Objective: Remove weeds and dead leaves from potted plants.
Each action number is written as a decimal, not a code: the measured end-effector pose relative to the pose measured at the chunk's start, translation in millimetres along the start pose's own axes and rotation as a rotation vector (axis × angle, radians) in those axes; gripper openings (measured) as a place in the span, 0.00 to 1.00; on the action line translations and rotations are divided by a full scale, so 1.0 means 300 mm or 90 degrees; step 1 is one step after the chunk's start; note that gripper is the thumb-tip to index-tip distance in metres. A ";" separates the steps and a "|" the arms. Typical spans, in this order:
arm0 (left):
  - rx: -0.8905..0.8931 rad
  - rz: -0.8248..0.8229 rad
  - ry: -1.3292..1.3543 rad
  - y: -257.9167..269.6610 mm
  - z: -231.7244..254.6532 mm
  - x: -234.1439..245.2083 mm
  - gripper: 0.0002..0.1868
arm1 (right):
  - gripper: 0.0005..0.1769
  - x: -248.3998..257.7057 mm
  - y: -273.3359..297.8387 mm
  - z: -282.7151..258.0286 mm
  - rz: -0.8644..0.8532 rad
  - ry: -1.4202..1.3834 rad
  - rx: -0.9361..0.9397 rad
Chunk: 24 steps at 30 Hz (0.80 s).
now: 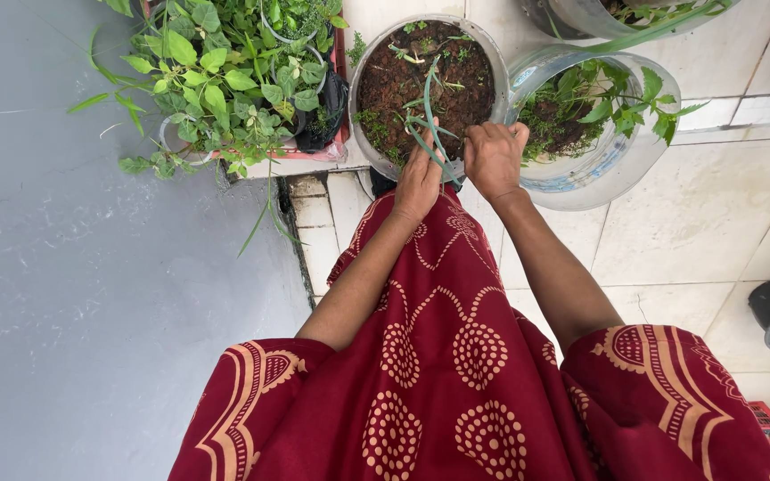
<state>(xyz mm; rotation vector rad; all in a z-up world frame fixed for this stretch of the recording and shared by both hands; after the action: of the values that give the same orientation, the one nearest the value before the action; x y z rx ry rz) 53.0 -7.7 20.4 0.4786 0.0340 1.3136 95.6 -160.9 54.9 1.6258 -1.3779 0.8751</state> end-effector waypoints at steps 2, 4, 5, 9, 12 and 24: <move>-0.009 0.001 0.009 0.005 -0.007 -0.011 0.31 | 0.02 -0.022 0.017 0.023 -0.004 -0.015 -0.036; -0.019 0.001 0.018 0.005 -0.004 -0.017 0.31 | 0.02 -0.035 0.028 0.041 -0.007 -0.030 -0.071; -0.013 -0.005 0.002 0.006 0.000 -0.019 0.31 | 0.02 -0.036 0.032 0.050 -0.002 -0.062 -0.103; 0.010 -0.020 0.003 0.015 0.030 -0.024 0.31 | 0.04 -0.040 0.054 0.072 -0.002 -0.128 -0.169; -0.025 -0.021 -0.008 0.023 0.026 -0.040 0.31 | 0.04 -0.039 0.065 0.073 0.009 -0.121 -0.172; -0.060 -0.012 -0.036 0.060 0.130 -0.059 0.31 | 0.04 0.020 0.109 0.104 0.029 -0.330 -0.321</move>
<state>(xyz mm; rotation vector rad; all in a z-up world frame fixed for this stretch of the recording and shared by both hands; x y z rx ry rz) 43.1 -33.6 57.5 0.4337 -0.0696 1.2763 64.2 -194.0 51.5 1.4683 -1.8116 0.0901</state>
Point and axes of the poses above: each hand's wrist, its own y-axis away from the middle knuckle, its own x-axis out of the back of the hand, z = x × y, the point moved 4 cm from there along -y, towards the middle knuckle, and after that the axes turned 10 degrees about -x, right-handed, at the moved point
